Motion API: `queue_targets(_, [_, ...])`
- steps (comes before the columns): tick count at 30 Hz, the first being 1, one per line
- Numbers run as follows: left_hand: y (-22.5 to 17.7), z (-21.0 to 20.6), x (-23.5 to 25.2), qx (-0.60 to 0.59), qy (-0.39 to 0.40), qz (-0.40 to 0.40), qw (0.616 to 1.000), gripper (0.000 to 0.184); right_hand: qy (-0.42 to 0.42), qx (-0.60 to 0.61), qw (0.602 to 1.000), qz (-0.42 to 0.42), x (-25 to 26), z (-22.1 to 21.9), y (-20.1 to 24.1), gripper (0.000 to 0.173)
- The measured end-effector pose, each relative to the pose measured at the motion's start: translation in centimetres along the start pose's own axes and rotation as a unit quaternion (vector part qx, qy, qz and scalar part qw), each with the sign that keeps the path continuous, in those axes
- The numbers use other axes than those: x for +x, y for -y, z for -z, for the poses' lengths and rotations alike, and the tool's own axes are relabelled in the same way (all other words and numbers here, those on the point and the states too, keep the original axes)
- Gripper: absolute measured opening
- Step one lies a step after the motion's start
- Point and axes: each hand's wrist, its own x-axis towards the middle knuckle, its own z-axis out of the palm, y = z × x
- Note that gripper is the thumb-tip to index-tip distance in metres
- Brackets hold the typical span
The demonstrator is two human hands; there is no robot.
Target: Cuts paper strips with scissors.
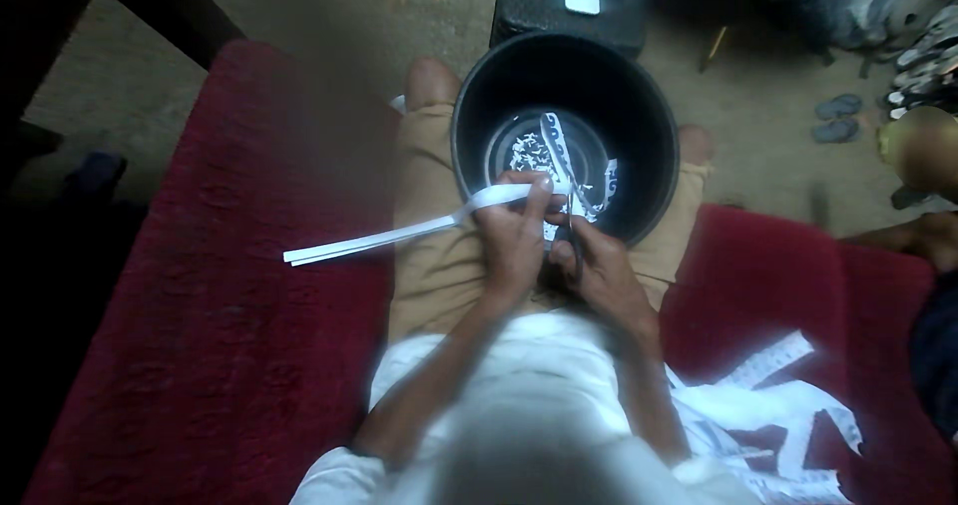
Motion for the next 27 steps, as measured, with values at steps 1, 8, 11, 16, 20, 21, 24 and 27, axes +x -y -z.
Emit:
queue_targets(1, [0.04,0.01,-0.02,-0.001,0.001,0.0,1.0,0.016,0.0,0.002,1.0,0.002,0.02,0.0,-0.04,0.039])
queue_targets(8, [-0.07,-0.53,0.69,-0.012,-0.024,0.004,1.0,0.012,-0.003,0.006,1.0,0.007,0.09,-0.05,-0.23,0.04])
queue_targets(11, [-0.04,-0.21,0.27,-0.001,-0.005,0.003,1.0,0.014,-0.003,0.012,1.0,0.004,0.08,-0.05,-0.27,0.042])
queue_targets(16, [-0.06,-0.51,0.62,-0.009,-0.024,0.009,1.0,0.012,-0.006,0.013,1.0,0.007,-0.01,-0.05,-0.46,0.038])
queue_targets(20, [0.03,-0.57,0.76,-0.006,-0.03,0.013,0.999,0.012,-0.009,0.026,1.0,0.0,-0.13,-0.07,-0.53,0.034])
queue_targets(21, [0.05,-0.57,0.74,-0.005,-0.031,0.011,0.999,0.013,-0.009,0.028,1.0,-0.004,-0.16,-0.09,-0.5,0.033])
queue_targets(24, [-0.07,-0.25,0.3,0.003,-0.015,0.007,1.0,0.015,-0.006,0.035,0.999,-0.017,-0.22,-0.09,-0.5,0.033])
queue_targets(27, [-0.16,-0.04,0.15,0.005,-0.011,0.003,1.0,0.016,0.017,0.044,0.998,-0.037,-0.42,0.06,-0.32,0.038])
